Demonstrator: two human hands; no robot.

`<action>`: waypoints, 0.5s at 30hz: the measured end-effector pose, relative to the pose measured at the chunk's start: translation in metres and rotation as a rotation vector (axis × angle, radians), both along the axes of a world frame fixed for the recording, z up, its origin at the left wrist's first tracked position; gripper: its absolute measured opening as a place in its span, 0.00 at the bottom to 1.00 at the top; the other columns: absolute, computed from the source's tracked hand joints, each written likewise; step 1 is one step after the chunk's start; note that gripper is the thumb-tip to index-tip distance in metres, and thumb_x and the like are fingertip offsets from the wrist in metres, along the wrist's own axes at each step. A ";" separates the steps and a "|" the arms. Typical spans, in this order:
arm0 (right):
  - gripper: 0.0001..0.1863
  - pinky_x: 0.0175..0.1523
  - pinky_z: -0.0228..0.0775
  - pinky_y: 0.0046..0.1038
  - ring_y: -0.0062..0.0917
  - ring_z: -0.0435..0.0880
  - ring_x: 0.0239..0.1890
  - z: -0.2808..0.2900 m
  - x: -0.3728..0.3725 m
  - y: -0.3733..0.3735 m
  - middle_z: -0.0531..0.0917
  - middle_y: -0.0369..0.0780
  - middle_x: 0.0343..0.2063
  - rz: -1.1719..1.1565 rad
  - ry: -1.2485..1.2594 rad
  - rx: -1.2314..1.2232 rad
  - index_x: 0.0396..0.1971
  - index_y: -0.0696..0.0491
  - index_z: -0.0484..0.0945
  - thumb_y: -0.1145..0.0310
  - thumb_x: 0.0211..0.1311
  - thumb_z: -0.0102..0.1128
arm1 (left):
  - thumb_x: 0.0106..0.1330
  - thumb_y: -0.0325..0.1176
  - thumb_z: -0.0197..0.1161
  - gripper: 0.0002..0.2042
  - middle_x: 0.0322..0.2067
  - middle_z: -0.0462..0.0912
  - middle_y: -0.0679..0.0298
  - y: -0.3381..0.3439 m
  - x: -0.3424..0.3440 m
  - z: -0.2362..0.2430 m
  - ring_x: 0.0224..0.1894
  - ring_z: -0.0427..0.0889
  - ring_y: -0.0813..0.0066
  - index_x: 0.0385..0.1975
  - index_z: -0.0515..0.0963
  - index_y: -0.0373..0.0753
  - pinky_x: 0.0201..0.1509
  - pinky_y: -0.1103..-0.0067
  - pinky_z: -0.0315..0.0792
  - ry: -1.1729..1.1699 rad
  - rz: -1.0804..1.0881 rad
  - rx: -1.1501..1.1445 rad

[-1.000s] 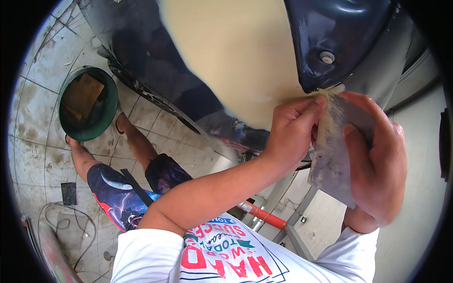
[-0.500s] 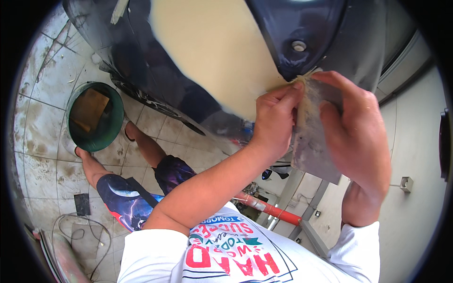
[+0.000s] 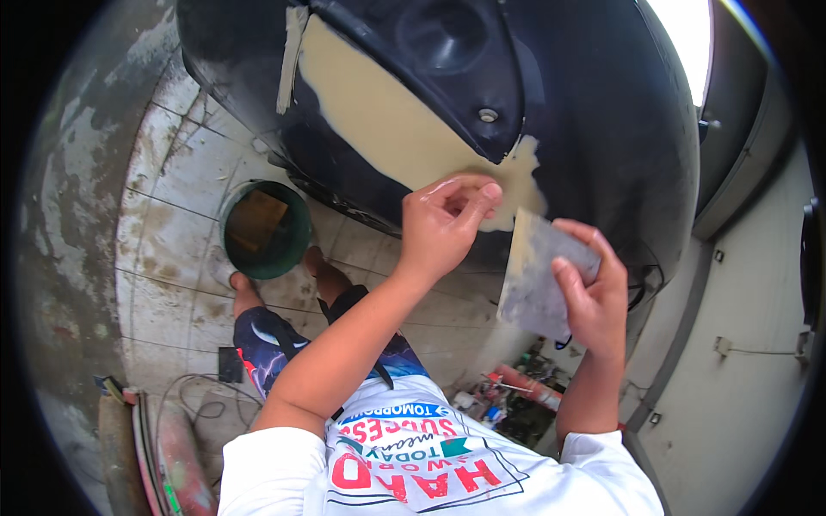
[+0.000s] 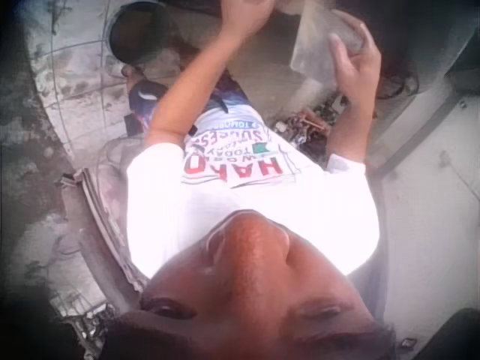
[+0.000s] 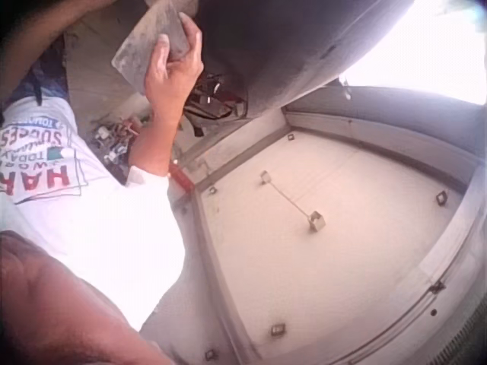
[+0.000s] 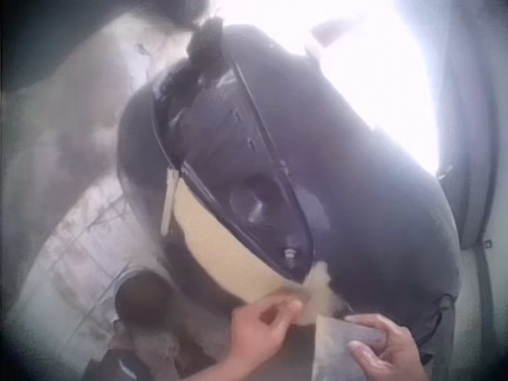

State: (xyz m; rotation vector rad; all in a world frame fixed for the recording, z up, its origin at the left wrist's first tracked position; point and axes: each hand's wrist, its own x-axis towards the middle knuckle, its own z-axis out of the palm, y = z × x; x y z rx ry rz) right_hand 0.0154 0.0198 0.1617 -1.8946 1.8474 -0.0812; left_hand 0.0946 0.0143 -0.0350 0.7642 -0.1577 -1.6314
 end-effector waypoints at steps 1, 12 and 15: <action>0.18 0.40 0.75 0.22 0.14 0.80 0.37 -0.003 -0.018 0.012 0.86 0.36 0.37 -0.030 -0.044 0.036 0.56 0.59 0.78 0.79 0.67 0.61 | 0.69 0.32 0.70 0.11 0.40 0.88 0.59 0.002 0.000 -0.001 0.33 0.87 0.75 0.45 0.85 0.32 0.33 0.80 0.80 -0.170 0.133 -0.069; 0.17 0.38 0.79 0.33 0.39 0.86 0.25 -0.072 -0.057 0.123 0.86 0.50 0.27 -0.072 -0.206 0.438 0.56 0.54 0.79 0.69 0.69 0.60 | 0.63 0.26 0.73 0.06 0.34 0.84 0.62 -0.033 -0.003 0.014 0.24 0.81 0.75 0.37 0.85 0.37 0.27 0.78 0.73 -0.900 0.433 -0.191; 0.17 0.39 0.79 0.30 0.33 0.86 0.26 -0.083 -0.083 0.137 0.87 0.48 0.28 -0.009 -0.331 0.350 0.55 0.54 0.79 0.69 0.69 0.61 | 0.63 0.27 0.72 0.04 0.32 0.83 0.62 -0.030 0.003 0.019 0.22 0.80 0.72 0.35 0.84 0.38 0.27 0.76 0.73 -1.039 0.374 -0.192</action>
